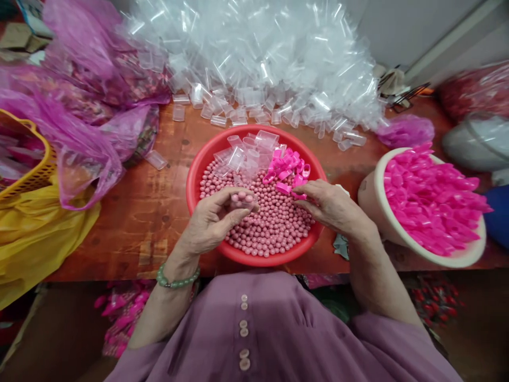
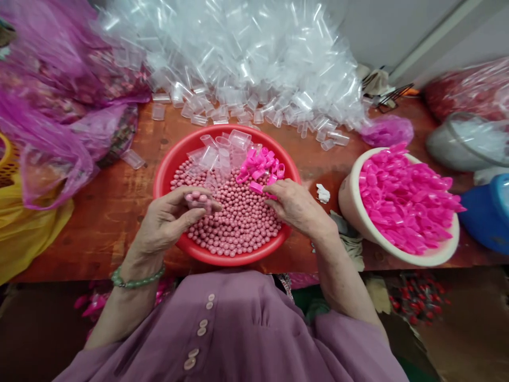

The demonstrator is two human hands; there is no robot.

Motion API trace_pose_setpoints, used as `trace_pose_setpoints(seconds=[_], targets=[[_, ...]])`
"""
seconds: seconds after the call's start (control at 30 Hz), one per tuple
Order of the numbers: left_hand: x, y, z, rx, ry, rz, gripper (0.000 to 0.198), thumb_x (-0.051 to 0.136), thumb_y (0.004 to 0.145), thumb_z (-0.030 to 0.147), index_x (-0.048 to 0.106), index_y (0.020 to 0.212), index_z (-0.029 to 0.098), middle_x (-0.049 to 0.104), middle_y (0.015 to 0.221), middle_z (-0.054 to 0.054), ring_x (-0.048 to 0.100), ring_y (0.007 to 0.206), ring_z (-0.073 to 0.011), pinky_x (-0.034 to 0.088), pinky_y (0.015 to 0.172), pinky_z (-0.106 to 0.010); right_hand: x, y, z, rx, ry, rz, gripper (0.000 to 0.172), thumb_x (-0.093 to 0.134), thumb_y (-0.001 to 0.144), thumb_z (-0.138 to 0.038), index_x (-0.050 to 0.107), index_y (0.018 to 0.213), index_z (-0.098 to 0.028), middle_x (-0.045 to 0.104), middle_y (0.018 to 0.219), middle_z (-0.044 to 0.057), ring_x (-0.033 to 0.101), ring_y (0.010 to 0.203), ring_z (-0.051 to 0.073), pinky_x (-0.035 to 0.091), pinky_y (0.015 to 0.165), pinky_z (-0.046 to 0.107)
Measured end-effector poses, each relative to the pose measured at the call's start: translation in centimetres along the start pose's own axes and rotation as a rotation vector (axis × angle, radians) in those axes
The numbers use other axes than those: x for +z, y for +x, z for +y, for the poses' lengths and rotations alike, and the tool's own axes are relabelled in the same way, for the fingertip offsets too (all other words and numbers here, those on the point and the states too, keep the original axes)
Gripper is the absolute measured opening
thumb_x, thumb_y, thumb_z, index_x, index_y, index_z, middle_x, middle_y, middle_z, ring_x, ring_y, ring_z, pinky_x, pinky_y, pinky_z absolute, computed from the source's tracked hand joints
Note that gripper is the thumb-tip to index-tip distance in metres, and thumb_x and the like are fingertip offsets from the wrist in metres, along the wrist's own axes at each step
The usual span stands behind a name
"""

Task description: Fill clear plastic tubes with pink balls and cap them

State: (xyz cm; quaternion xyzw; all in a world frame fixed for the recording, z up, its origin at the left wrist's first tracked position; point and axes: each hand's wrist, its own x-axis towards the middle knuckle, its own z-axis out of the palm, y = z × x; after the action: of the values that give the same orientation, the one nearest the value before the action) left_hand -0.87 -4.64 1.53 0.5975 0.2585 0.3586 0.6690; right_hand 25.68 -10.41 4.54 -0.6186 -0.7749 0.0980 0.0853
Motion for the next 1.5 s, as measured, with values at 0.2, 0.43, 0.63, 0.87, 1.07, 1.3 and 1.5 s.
trace_pose_setpoints(seconds=[0.2, 0.43, 0.63, 0.87, 1.07, 1.3, 1.5], targets=[[0.4, 0.7, -0.8, -0.038, 0.052, -0.019, 0.02, 0.065, 0.088, 0.027, 0.063, 0.104, 0.014, 0.071, 0.099, -0.006, 0.069, 0.095, -0.0171, 0.058, 0.082, -0.026, 1.6, 1.8, -0.6, 0.103, -0.169, 0.025, 0.018, 0.059, 0.091, -0.026, 0.066, 0.101, -0.013, 0.068, 0.094, 0.013, 0.062, 0.089, 0.026, 0.047, 0.08, 0.035], [0.3, 1.2, -1.0, -0.125, -0.099, 0.001, 0.017, 0.065, 0.085, 0.023, 0.061, 0.098, 0.013, 0.071, 0.096, -0.007, 0.069, 0.092, -0.0159, 0.055, 0.086, -0.027, 3.0, 3.1, -0.8, 0.119, -0.261, 0.02, 0.019, 0.052, 0.093, -0.028, 0.063, 0.097, -0.014, 0.069, 0.089, 0.014, 0.061, 0.085, 0.028, 0.045, 0.077, 0.038], [0.0, 1.2, -1.2, -0.139, -0.264, -0.023, 0.018, 0.068, 0.083, 0.023, 0.061, 0.096, 0.013, 0.068, 0.093, -0.006, 0.067, 0.087, -0.0136, 0.054, 0.081, -0.024, 2.6, 2.6, -1.1, 0.121, 0.277, 0.289, 0.015, 0.063, 0.087, -0.032, 0.061, 0.09, -0.017, 0.069, 0.086, 0.007, 0.063, 0.076, 0.02, 0.049, 0.071, 0.033], [0.0, 0.8, -0.5, -0.155, -0.368, -0.053, 0.023, 0.074, 0.081, 0.028, 0.061, 0.094, 0.013, 0.062, 0.087, -0.003, 0.063, 0.082, -0.0126, 0.053, 0.082, -0.025, 2.3, 4.0, -4.6, 0.111, 1.025, 0.338, 0.032, 0.085, 0.067, -0.036, 0.065, 0.087, -0.02, 0.067, 0.079, 0.0, 0.062, 0.072, 0.014, 0.053, 0.066, 0.026], [0.0, 0.7, -0.6, -0.131, -0.395, -0.092, 0.026, 0.072, 0.083, 0.034, 0.057, 0.095, 0.015, 0.055, 0.086, -0.001, 0.057, 0.078, -0.0112, 0.053, 0.074, -0.023, 1.9, 4.7, -6.7, -0.07, 0.891, 0.331, 0.019, 0.079, 0.077, -0.025, 0.072, 0.094, -0.022, 0.071, 0.085, 0.001, 0.065, 0.078, 0.015, 0.052, 0.073, 0.028], [-0.2, 1.0, -1.0, -0.134, -0.291, -0.149, 0.027, 0.067, 0.086, 0.037, 0.055, 0.095, 0.014, 0.051, 0.083, -0.001, 0.049, 0.074, -0.0105, 0.046, 0.07, -0.022, 1.4, 5.2, -6.8, -0.199, 0.676, 0.334, 0.015, 0.073, 0.083, -0.024, 0.072, 0.098, -0.021, 0.073, 0.092, 0.004, 0.067, 0.083, 0.018, 0.054, 0.079, 0.034], [-0.3, 1.0, -0.7, -0.156, -0.294, -0.139, 0.025, 0.065, 0.087, 0.036, 0.052, 0.088, 0.016, 0.047, 0.081, 0.0, 0.046, 0.073, -0.0097, 0.047, 0.069, -0.022, 1.1, 4.4, -5.9, -0.206, 0.664, 0.315, 0.012, 0.075, 0.081, -0.022, 0.072, 0.093, -0.023, 0.071, 0.087, 0.003, 0.066, 0.081, 0.017, 0.054, 0.075, 0.033]])
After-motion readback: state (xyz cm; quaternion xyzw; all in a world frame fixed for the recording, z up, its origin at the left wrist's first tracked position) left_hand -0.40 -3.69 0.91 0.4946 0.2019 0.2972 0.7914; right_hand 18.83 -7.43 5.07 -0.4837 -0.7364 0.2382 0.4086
